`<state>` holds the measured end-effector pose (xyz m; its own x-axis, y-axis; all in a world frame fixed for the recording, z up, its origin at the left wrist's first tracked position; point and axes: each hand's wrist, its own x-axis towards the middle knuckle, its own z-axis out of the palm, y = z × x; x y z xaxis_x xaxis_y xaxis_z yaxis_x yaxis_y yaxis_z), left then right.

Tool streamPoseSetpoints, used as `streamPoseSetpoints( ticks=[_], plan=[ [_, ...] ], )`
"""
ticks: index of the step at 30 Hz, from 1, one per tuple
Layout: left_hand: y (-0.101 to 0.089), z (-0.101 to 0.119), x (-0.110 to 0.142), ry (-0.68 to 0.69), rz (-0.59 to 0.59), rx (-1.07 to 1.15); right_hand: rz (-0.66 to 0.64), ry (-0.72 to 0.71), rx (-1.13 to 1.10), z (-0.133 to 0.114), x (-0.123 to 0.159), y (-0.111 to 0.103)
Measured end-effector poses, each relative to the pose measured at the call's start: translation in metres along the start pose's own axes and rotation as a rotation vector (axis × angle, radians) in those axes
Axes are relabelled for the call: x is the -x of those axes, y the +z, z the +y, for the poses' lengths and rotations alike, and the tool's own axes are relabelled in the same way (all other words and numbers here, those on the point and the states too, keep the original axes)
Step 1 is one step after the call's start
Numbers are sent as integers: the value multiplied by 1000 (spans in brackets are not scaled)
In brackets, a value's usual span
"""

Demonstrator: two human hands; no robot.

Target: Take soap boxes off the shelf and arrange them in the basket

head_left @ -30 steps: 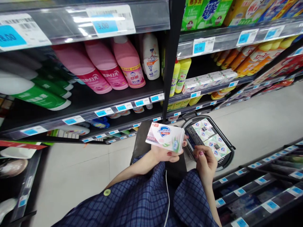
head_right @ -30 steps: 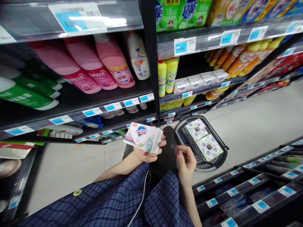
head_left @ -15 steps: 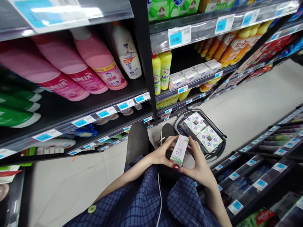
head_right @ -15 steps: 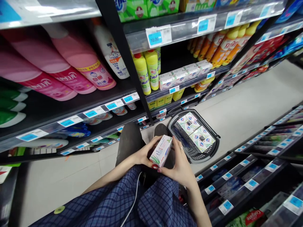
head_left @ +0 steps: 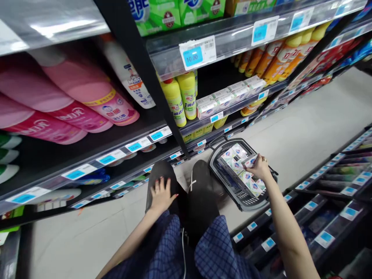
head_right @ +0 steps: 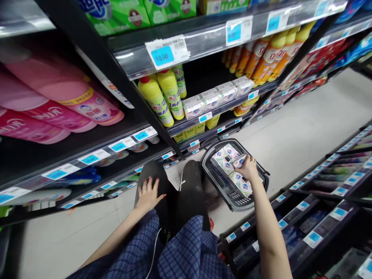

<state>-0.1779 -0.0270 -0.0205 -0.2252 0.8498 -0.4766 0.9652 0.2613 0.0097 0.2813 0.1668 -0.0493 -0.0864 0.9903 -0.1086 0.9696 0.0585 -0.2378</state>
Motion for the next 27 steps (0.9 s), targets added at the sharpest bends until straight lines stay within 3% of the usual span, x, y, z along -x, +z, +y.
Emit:
streamPoseSetpoints(
  ticks=[1, 3, 7, 11, 27],
  plan=[
    [13, -12, -2, -86, -4, -45, -44, 13, 41, 7, -10, 7],
    [34, -30, -5, -123, 15, -40, -123, 51, 105, 14, -25, 19],
    [52, -36, -5, -124, 121, -10, -233, 113, 188, 16, -41, 32],
    [53, -29, -7, -135, 182, -25, -265, 136, 226, 12, -47, 37],
    [50, -29, -6, -154, 172, 34, -376, 182, 197, 16, -56, 65]
  ],
)
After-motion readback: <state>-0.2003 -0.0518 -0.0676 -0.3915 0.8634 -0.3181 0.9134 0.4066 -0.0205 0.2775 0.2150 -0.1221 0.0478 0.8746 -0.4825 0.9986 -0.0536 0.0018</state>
